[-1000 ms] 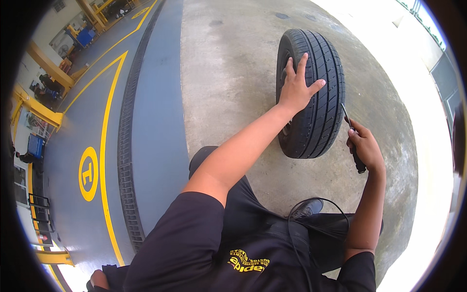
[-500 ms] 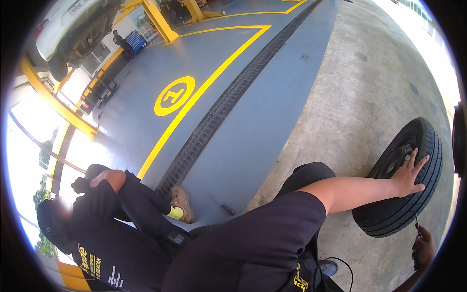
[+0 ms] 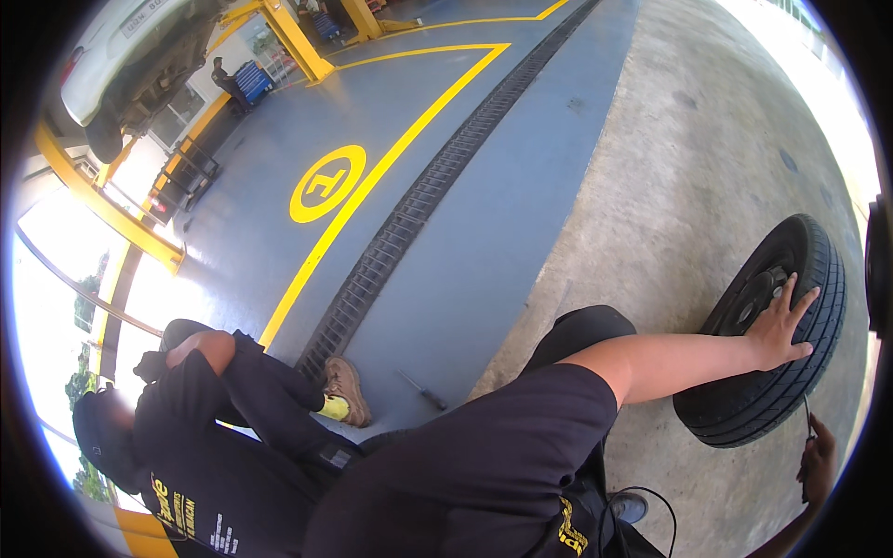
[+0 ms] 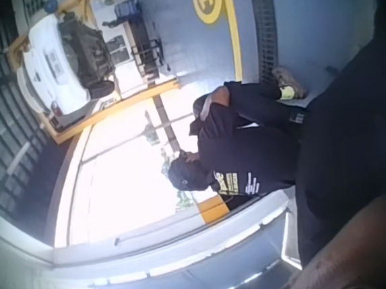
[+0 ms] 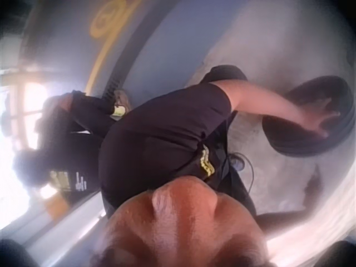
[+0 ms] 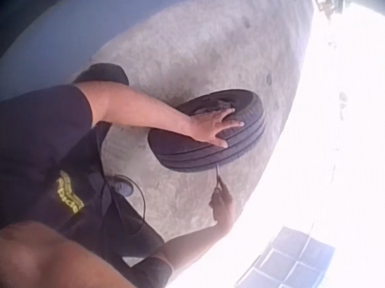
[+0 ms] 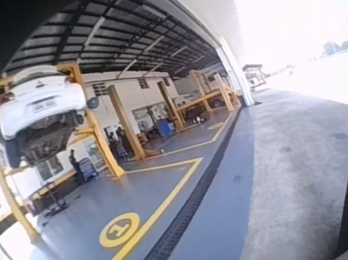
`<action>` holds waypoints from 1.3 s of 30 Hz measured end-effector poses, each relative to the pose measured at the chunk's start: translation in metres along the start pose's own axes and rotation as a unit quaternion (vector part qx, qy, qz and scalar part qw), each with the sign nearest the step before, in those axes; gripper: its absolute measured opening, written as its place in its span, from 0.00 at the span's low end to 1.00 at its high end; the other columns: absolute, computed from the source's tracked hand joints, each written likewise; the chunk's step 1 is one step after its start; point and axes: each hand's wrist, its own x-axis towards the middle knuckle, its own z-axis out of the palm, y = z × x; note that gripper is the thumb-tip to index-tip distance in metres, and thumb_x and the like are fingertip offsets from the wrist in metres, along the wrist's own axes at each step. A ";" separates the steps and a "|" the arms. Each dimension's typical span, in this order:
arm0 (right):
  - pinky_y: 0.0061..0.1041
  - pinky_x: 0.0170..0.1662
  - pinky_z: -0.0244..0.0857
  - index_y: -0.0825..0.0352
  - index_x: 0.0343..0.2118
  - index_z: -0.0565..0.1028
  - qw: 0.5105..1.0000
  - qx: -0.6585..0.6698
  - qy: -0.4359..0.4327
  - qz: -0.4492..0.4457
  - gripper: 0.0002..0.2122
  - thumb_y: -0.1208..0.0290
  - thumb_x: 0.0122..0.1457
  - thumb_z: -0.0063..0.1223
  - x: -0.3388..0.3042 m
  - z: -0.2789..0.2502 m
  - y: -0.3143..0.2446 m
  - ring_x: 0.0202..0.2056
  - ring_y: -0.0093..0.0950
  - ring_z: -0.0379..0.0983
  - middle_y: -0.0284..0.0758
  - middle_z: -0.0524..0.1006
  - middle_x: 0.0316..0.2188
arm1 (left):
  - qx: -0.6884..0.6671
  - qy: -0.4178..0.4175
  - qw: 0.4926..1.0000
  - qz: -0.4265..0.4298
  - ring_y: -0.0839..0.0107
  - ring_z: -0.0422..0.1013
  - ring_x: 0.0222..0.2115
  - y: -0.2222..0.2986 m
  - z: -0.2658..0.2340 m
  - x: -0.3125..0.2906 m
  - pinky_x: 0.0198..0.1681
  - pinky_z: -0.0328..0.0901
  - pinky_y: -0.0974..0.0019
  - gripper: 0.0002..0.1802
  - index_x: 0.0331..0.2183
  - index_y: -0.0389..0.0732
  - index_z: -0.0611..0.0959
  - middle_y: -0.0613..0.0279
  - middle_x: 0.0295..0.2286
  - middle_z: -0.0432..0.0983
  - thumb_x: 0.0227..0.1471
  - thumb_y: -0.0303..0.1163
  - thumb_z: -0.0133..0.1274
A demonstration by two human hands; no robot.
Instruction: The person kneels on the floor and uses a screwdriver to probe the tread grooves of a car tire. They repeatedly insert the tool into the treads and rotate the tire to access different sections.
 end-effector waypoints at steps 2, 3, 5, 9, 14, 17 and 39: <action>0.18 0.17 0.60 0.65 0.67 0.70 1.000 -0.027 0.004 0.002 0.23 0.75 0.69 0.44 -0.004 0.005 -0.011 0.17 0.16 0.62 0.24 0.65 0.19 | 0.007 -0.005 1.000 -0.001 0.26 0.47 0.69 0.001 -0.003 -0.001 0.69 0.57 0.39 0.62 0.74 0.57 0.40 0.28 0.71 0.29 0.55 0.47 0.65; 0.18 0.18 0.60 0.65 0.66 0.71 0.999 -0.042 0.011 0.008 0.23 0.74 0.69 0.44 -0.007 0.005 -0.014 0.17 0.16 0.62 0.24 0.65 0.19 | 0.006 -0.011 1.000 0.002 0.25 0.47 0.69 0.003 0.001 0.000 0.69 0.57 0.38 0.62 0.74 0.57 0.40 0.27 0.71 0.30 0.55 0.47 0.65; 0.19 0.20 0.61 0.66 0.65 0.73 0.999 -0.018 0.032 0.017 0.22 0.76 0.69 0.44 -0.011 0.005 -0.012 0.19 0.15 0.63 0.23 0.64 0.20 | -0.007 0.007 1.000 0.026 0.22 0.53 0.66 0.008 0.006 0.004 0.66 0.59 0.36 0.61 0.74 0.56 0.43 0.23 0.69 0.35 0.55 0.50 0.65; 0.25 0.31 0.65 0.57 0.65 0.76 0.995 -0.064 0.020 0.075 0.23 0.79 0.69 0.44 -0.022 0.025 -0.080 0.26 0.19 0.64 0.25 0.65 0.23 | 0.097 0.056 0.993 0.026 0.28 0.57 0.64 0.023 -0.022 0.003 0.62 0.60 0.33 0.52 0.70 0.47 0.57 0.26 0.68 0.44 0.54 0.52 0.63; 0.38 0.47 0.71 0.50 0.65 0.75 0.982 -0.175 0.027 0.064 0.20 0.70 0.73 0.45 -0.032 0.030 -0.106 0.39 0.32 0.78 0.39 0.85 0.49 | 0.169 0.078 0.974 0.132 0.35 0.48 0.70 0.045 -0.035 0.034 0.67 0.51 0.29 0.36 0.63 0.43 0.74 0.34 0.70 0.48 0.58 0.48 0.59; 0.39 0.52 0.73 0.50 0.65 0.75 0.981 -0.166 0.006 0.098 0.20 0.70 0.73 0.46 -0.040 0.026 -0.111 0.46 0.35 0.81 0.39 0.83 0.54 | 0.188 0.062 0.962 0.188 0.37 0.48 0.71 0.059 -0.012 0.060 0.67 0.48 0.27 0.33 0.62 0.45 0.78 0.38 0.70 0.53 0.60 0.49 0.57; 0.35 0.39 0.83 0.65 0.52 0.83 0.812 -0.537 0.067 0.219 0.16 0.80 0.62 0.56 -0.020 0.066 -0.130 0.40 0.32 0.86 0.42 0.86 0.45 | 0.436 -0.027 0.891 0.128 0.48 0.50 0.72 0.081 0.037 0.092 0.66 0.42 0.14 0.36 0.69 0.64 0.68 0.63 0.71 0.56 0.66 0.65 0.39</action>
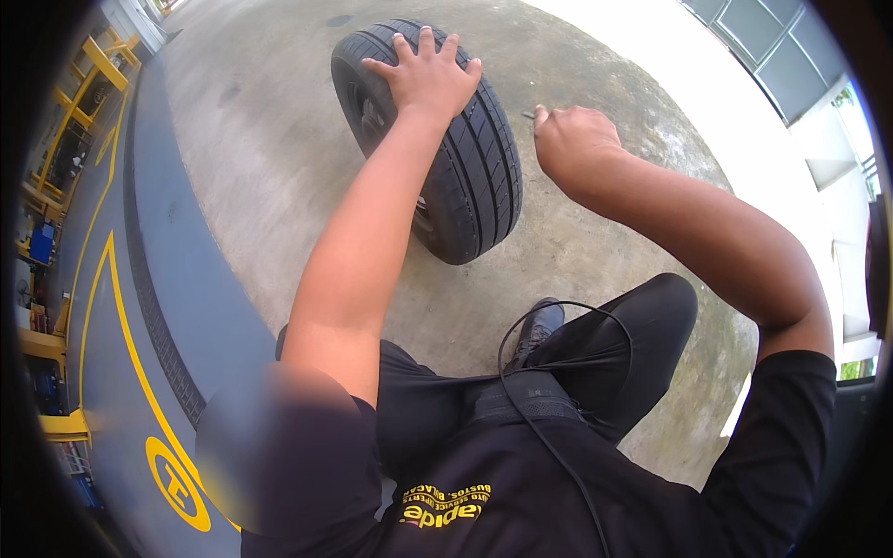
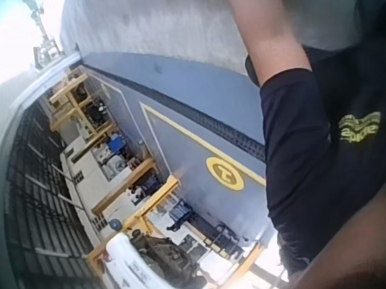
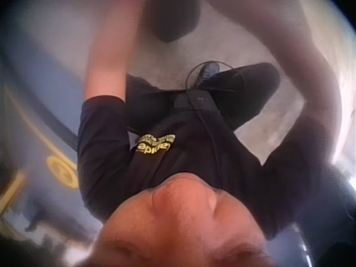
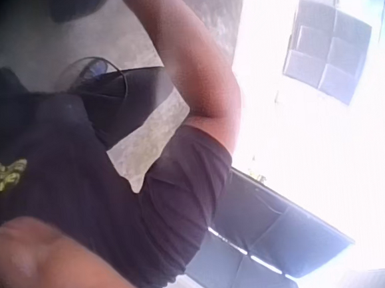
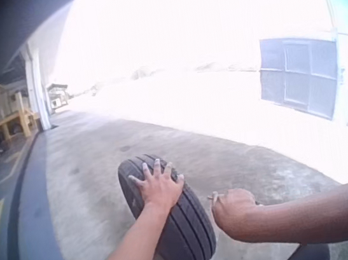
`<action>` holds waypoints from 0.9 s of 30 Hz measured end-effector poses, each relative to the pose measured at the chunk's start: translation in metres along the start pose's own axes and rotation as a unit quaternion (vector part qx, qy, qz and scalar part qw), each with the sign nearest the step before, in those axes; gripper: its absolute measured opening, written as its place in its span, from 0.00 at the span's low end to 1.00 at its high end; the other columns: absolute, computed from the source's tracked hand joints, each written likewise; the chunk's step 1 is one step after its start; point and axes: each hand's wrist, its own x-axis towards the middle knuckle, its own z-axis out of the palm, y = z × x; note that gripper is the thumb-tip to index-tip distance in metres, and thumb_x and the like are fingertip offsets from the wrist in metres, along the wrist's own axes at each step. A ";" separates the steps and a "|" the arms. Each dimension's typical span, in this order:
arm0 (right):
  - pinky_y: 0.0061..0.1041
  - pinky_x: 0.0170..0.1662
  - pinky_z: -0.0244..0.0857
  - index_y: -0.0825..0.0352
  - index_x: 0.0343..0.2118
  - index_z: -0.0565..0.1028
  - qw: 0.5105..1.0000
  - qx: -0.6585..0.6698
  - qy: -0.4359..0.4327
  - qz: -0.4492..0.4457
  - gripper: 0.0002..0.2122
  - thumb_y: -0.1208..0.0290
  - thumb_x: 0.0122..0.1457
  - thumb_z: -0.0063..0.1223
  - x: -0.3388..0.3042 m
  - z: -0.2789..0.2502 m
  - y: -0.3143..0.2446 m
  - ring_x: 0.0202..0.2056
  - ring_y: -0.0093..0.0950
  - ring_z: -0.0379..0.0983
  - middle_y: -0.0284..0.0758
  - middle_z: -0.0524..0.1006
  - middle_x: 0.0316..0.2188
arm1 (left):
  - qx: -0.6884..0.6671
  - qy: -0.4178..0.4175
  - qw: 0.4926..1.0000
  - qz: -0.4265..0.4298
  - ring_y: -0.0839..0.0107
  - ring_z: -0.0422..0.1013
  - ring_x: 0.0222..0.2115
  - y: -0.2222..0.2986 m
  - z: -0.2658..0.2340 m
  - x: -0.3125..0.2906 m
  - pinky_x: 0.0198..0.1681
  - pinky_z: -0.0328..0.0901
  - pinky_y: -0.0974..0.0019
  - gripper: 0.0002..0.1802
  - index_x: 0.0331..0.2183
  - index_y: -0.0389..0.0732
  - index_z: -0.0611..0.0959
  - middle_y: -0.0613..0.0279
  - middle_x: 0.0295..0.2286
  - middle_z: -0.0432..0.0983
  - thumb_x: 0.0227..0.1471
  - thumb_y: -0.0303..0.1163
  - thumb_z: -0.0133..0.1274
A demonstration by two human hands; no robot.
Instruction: The person kneels on the floor and uses a screwdriver to probe the tread grooves of a car tire. They repeatedly insert the tool into the treads and rotate the tire to access different sections.
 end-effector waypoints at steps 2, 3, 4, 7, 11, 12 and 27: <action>0.35 0.38 0.82 0.66 0.53 0.82 0.997 0.012 -0.036 0.070 0.16 0.78 0.63 0.56 0.016 0.027 0.042 0.40 0.33 0.86 0.43 0.86 0.45 | -0.004 -0.009 1.000 -0.008 0.48 0.49 0.72 0.005 -0.001 0.005 0.66 0.42 0.14 0.36 0.70 0.64 0.68 0.63 0.72 0.55 0.66 0.65 0.39; 0.35 0.38 0.82 0.65 0.56 0.80 0.997 0.012 -0.033 0.070 0.17 0.75 0.66 0.54 0.017 0.046 0.069 0.40 0.34 0.86 0.44 0.86 0.44 | -0.009 -0.018 1.000 -0.010 0.48 0.47 0.72 0.007 -0.003 0.005 0.67 0.41 0.15 0.37 0.70 0.64 0.66 0.63 0.72 0.54 0.66 0.65 0.38; 0.35 0.38 0.81 0.65 0.59 0.78 0.997 0.012 -0.032 0.072 0.18 0.73 0.68 0.52 0.015 0.067 0.097 0.40 0.35 0.85 0.44 0.86 0.43 | -0.016 -0.016 1.000 -0.012 0.49 0.47 0.73 0.007 -0.007 0.006 0.67 0.41 0.15 0.37 0.70 0.64 0.66 0.63 0.72 0.54 0.66 0.65 0.38; 0.38 0.44 0.77 0.54 0.69 0.69 0.989 0.146 -0.009 -0.003 0.21 0.66 0.74 0.44 -0.036 0.077 0.092 0.42 0.38 0.83 0.42 0.85 0.42 | -0.019 -0.017 1.000 -0.015 0.49 0.47 0.73 -0.012 -0.012 -0.007 0.68 0.41 0.17 0.37 0.70 0.65 0.66 0.64 0.72 0.54 0.65 0.66 0.39; 0.41 0.49 0.73 0.49 0.71 0.65 0.927 0.364 -0.070 -0.058 0.23 0.63 0.75 0.42 -0.063 0.059 0.050 0.47 0.42 0.80 0.43 0.83 0.47 | -0.027 0.003 1.000 0.001 0.48 0.48 0.72 -0.040 -0.008 -0.029 0.69 0.41 0.19 0.37 0.69 0.66 0.67 0.65 0.72 0.55 0.64 0.67 0.40; 0.40 0.47 0.74 0.50 0.71 0.65 0.896 0.432 -0.075 -0.065 0.23 0.63 0.76 0.42 -0.070 0.051 0.038 0.41 0.38 0.82 0.45 0.83 0.42 | -0.029 0.010 1.000 0.002 0.48 0.48 0.72 -0.044 -0.009 -0.035 0.68 0.41 0.19 0.37 0.69 0.66 0.68 0.65 0.72 0.55 0.64 0.67 0.41; 0.46 0.43 0.72 0.59 0.63 0.75 0.868 0.471 -0.001 -0.155 0.20 0.70 0.70 0.46 -0.087 0.022 -0.032 0.33 0.47 0.80 0.50 0.80 0.27 | -0.090 0.124 0.987 0.036 0.43 0.52 0.70 -0.082 -0.016 -0.098 0.66 0.41 0.17 0.34 0.65 0.66 0.75 0.63 0.69 0.61 0.60 0.62 0.52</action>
